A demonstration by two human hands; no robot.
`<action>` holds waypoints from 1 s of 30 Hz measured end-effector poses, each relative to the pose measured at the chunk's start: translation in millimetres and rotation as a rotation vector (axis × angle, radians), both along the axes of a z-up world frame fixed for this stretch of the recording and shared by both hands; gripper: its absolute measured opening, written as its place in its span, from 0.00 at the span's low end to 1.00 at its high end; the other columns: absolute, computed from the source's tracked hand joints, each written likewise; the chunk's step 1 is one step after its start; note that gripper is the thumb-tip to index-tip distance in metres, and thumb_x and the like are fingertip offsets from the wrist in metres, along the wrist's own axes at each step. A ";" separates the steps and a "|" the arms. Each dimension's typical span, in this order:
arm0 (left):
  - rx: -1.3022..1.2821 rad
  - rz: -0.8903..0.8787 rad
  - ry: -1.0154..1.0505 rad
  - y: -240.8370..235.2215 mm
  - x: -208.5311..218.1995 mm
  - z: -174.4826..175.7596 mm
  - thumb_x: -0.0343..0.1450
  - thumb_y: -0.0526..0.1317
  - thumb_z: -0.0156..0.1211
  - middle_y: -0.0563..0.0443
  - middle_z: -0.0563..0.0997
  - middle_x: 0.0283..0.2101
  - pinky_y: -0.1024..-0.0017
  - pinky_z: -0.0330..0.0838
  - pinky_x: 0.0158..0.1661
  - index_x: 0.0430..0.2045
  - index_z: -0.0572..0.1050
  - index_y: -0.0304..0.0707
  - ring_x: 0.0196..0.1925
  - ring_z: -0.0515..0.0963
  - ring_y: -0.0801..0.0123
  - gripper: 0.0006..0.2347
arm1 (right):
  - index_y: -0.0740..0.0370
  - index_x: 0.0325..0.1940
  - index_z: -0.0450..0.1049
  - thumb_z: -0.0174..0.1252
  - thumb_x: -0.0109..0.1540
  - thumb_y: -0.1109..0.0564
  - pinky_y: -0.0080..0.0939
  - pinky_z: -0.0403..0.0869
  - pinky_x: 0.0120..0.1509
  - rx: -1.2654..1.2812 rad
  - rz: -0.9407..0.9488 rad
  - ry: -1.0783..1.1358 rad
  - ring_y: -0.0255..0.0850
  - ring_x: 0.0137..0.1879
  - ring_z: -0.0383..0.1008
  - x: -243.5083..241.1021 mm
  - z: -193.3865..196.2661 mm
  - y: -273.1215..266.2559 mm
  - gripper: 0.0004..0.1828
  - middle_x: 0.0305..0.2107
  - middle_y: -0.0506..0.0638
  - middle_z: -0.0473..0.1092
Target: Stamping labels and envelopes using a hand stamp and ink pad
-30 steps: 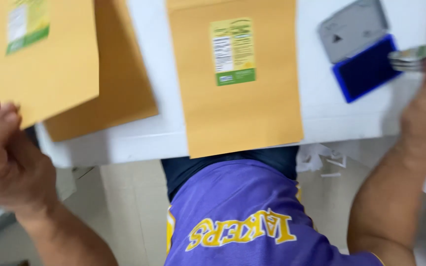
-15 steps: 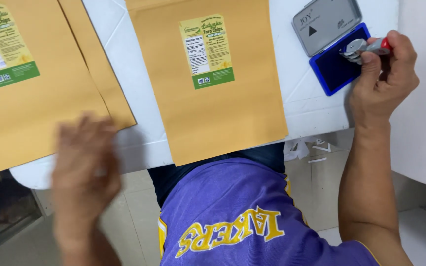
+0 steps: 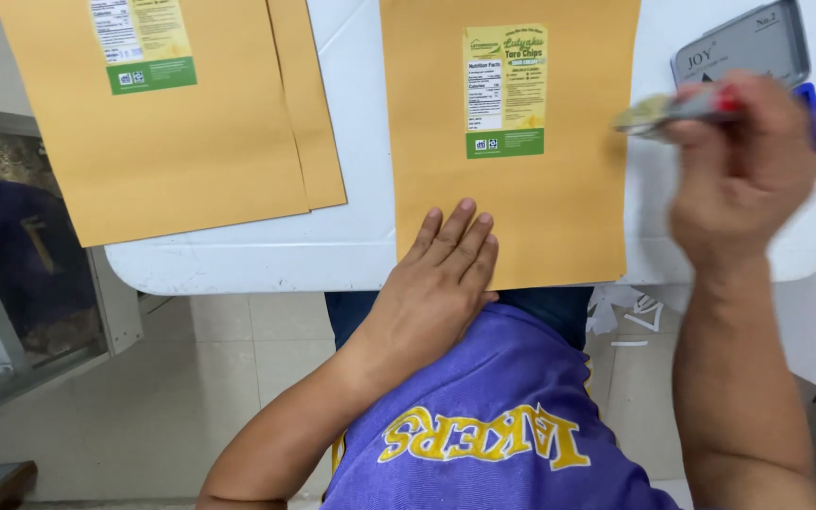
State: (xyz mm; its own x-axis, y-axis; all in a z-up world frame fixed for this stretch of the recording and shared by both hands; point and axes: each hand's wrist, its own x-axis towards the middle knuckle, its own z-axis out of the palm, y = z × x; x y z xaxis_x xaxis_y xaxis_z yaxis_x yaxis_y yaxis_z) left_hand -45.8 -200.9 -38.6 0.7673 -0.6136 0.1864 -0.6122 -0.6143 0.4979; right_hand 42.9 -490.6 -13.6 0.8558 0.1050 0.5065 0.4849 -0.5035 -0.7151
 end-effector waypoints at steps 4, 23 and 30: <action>-0.014 -0.002 0.032 -0.3 0.4 -1.0 0.76 0.44 0.57 0.29 0.71 0.66 0.40 0.52 0.72 0.59 0.70 0.22 0.74 0.61 0.35 0.22 | 0.80 0.61 0.68 0.60 0.74 0.76 0.53 0.80 0.61 -0.096 0.209 -0.055 0.61 0.53 0.79 21.2 16.1 69.4 0.12 0.49 0.73 0.72; 0.003 -0.003 0.047 -1.2 1.8 -4.0 0.74 0.45 0.58 0.30 0.71 0.66 0.41 0.53 0.72 0.58 0.72 0.24 0.75 0.61 0.37 0.22 | 0.76 0.61 0.70 0.60 0.73 0.74 0.55 0.76 0.63 -0.238 0.334 -0.076 0.62 0.54 0.76 39.4 -4.3 101.5 0.12 0.50 0.66 0.74; 0.008 0.012 0.064 -1.8 3.7 4.4 0.71 0.52 0.61 0.30 0.72 0.66 0.42 0.54 0.72 0.57 0.73 0.24 0.74 0.62 0.38 0.27 | 0.76 0.60 0.69 0.59 0.73 0.74 0.60 0.78 0.62 -0.226 0.342 -0.153 0.63 0.50 0.77 42.1 -16.1 101.4 0.12 0.51 0.67 0.74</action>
